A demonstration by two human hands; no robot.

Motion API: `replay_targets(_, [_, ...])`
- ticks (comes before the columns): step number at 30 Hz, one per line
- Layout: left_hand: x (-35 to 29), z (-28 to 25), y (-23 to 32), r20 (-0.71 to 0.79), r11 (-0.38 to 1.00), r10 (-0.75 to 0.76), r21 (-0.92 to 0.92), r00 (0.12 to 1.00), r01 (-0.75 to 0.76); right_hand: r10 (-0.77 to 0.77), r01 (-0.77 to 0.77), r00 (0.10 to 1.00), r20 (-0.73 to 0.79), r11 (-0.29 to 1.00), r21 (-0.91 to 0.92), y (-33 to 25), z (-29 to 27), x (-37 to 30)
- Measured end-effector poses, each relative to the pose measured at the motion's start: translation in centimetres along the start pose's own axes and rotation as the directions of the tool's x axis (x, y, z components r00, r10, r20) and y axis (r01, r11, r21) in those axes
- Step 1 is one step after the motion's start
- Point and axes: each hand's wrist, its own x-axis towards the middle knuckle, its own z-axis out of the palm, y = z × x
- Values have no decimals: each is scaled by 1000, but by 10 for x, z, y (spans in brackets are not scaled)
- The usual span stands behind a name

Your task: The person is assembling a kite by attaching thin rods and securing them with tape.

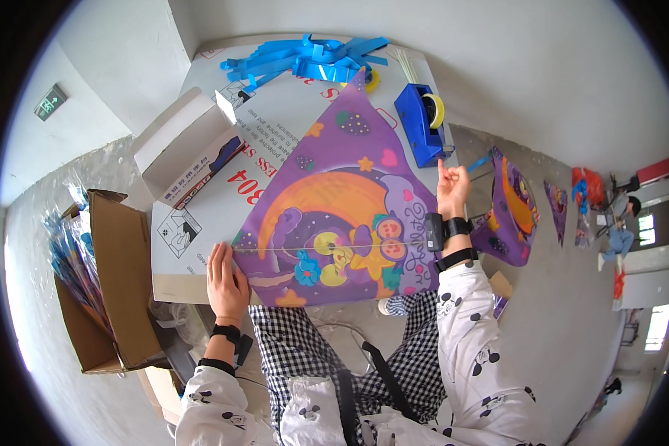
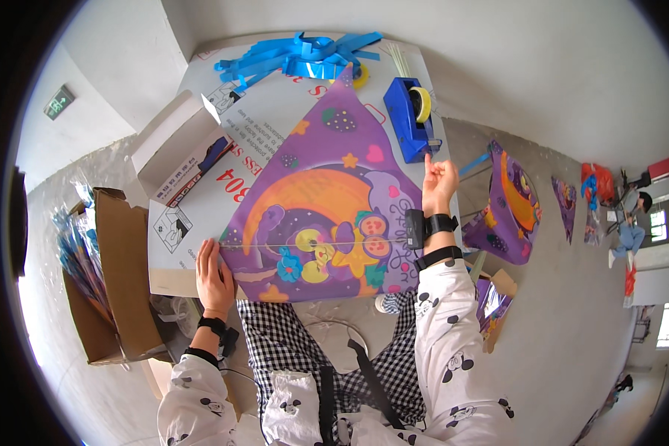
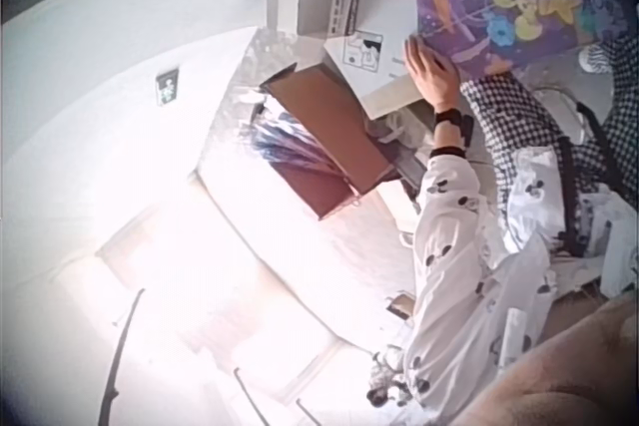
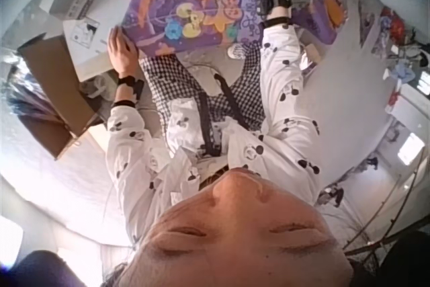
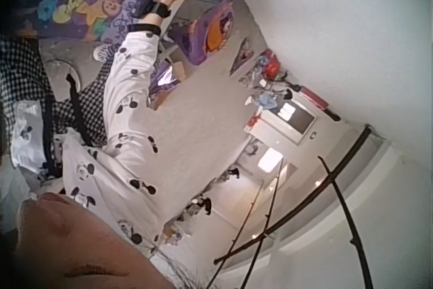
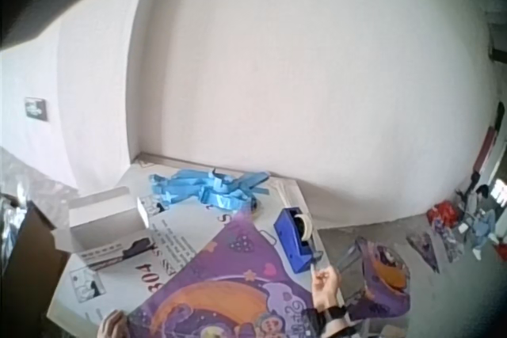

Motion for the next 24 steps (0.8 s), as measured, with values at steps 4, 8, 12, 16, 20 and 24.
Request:
replay_targets(4, [-4,-3,-4,1,1000,-5,18,1000,5,10,-16,999,-49,991,-135,4,13,-16])
replay_targets(8, [0,-1,-1,1,1000,1,8,1000,-1,67,-60,998,12,941,-332,-4,1,-9])
replay_targets(12, [2,1,1,-3,1000,-1,-4,1000,1,184,-189,982,-49,907,-376,-9,0,7])
replay_targets(16, [2,3,2,14,1000,-17,14,1000,17,401,-440,898,-180,829,-346,16,13,-27])
replay_targets(20, [-7,-6,-10,-22,1000,-16,9,1000,17,340,-223,924,174,851,-476,24,88,-137])
replay_targets(24, [-8,0,-3,-175,910,-235,-385,956,153,504,-80,710,492,752,-655,-7,120,-227])
